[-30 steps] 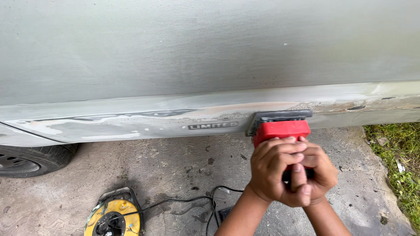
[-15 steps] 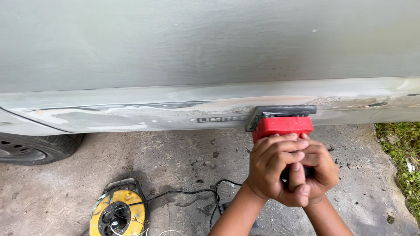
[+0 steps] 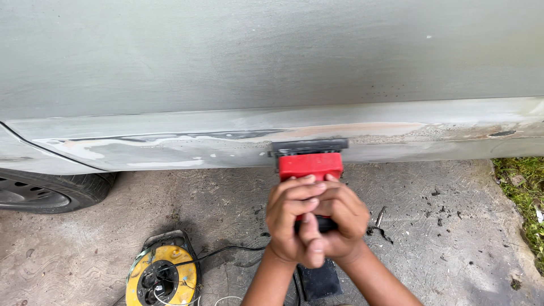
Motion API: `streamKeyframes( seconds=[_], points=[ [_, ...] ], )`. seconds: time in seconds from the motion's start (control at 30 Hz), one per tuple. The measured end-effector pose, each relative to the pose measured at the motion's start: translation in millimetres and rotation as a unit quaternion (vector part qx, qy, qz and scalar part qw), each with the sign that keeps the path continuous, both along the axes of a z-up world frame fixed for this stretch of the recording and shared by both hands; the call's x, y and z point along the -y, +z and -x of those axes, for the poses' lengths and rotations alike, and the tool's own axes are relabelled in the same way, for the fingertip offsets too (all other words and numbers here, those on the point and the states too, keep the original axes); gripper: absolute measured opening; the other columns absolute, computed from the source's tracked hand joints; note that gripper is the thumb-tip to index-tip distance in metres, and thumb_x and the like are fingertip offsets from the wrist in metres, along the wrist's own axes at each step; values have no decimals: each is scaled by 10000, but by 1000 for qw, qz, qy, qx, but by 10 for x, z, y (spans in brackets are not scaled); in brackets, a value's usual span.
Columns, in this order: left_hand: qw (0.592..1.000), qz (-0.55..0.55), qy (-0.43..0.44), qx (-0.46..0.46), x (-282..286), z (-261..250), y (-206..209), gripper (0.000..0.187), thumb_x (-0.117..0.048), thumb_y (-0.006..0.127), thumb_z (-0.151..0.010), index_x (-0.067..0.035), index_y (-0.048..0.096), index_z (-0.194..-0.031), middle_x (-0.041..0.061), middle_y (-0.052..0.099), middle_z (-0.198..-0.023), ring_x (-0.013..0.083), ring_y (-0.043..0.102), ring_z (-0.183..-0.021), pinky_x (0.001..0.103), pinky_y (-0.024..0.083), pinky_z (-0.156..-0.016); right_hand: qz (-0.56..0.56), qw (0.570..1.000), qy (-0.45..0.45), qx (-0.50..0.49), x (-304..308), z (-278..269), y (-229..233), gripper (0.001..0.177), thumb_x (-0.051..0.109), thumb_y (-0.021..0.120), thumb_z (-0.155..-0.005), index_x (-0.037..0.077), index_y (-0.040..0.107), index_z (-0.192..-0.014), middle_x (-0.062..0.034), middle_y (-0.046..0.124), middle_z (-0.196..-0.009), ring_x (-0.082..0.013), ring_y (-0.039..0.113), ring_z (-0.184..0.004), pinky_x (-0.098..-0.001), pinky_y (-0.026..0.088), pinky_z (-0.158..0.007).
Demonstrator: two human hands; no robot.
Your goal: The person uses a red electric sander to sand the lower side panel of a silver car. They move the sander back and forth along the damaged area near the wheel arch and door, smoothing the surface.
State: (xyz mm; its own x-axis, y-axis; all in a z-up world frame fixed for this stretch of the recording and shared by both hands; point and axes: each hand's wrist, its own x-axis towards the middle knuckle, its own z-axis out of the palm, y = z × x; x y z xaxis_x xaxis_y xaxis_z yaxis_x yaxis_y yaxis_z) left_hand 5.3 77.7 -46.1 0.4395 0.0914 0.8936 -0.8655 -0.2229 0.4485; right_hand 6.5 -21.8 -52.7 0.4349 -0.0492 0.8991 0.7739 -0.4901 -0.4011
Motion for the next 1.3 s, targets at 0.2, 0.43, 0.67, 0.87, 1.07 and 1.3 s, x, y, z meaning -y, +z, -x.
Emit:
streamKeyframes(
  seconds=[0.2, 0.43, 0.67, 0.87, 1.07, 1.3],
  points=[
    [999, 29, 37, -24, -242, 23, -102, 258, -303, 393, -982, -89, 534, -950, 148, 735, -1036, 352, 718, -1023, 483, 551, -969, 7, 999, 35, 20, -332, -18, 141, 205, 164, 598, -895, 67, 614, -715, -127, 685, -785, -249, 704, -725, -409, 592, -824],
    [999, 34, 30, 2, 119, 17, -46, 371, -404, 401, -979, -67, 552, -948, 149, 739, -1021, 354, 734, -997, 473, 563, -942, 31, 999, 26, 17, 101, 23, 55, 176, 157, 599, -878, 50, 621, -740, -157, 702, -812, -253, 705, -740, -446, 594, -909],
    [999, 28, -13, 23, 829, 18, 103, 392, -436, 430, -972, -75, 583, -980, 118, 742, -1054, 330, 756, -1006, 443, 589, -927, -5, 1000, -16, 1, 942, 86, -174, 204, 169, 568, -951, 21, 581, -810, -187, 659, -843, -253, 644, -774, -492, 586, -990],
    [997, -2, -72, 9, 1303, 22, 153, 476, -500, 465, -937, -51, 602, -1012, 123, 727, -1151, 372, 763, -1069, 445, 567, -1002, -105, 994, -22, 18, 1549, 31, -427, 294, 192, 522, -1034, -3, 489, -816, -196, 546, -833, -287, 561, -797, -442, 542, -898],
    [997, -32, -70, 6, 1251, 37, 293, 370, -368, 485, -896, -37, 612, -1007, 120, 734, -1151, 357, 756, -1089, 441, 553, -1001, -129, 989, -61, -29, 1635, 85, -525, 300, 289, 562, -1103, 39, 528, -940, -166, 589, -1000, -252, 615, -1011, -428, 550, -1099],
    [993, -81, -76, -39, 531, 139, 651, 373, -368, 465, -933, -66, 624, -1081, 79, 726, -1165, 311, 761, -1080, 438, 582, -1020, -141, 990, 11, 8, 768, 39, -88, 285, 315, 579, -958, 38, 567, -893, -159, 603, -926, -322, 640, -939, -478, 573, -932]
  ],
)
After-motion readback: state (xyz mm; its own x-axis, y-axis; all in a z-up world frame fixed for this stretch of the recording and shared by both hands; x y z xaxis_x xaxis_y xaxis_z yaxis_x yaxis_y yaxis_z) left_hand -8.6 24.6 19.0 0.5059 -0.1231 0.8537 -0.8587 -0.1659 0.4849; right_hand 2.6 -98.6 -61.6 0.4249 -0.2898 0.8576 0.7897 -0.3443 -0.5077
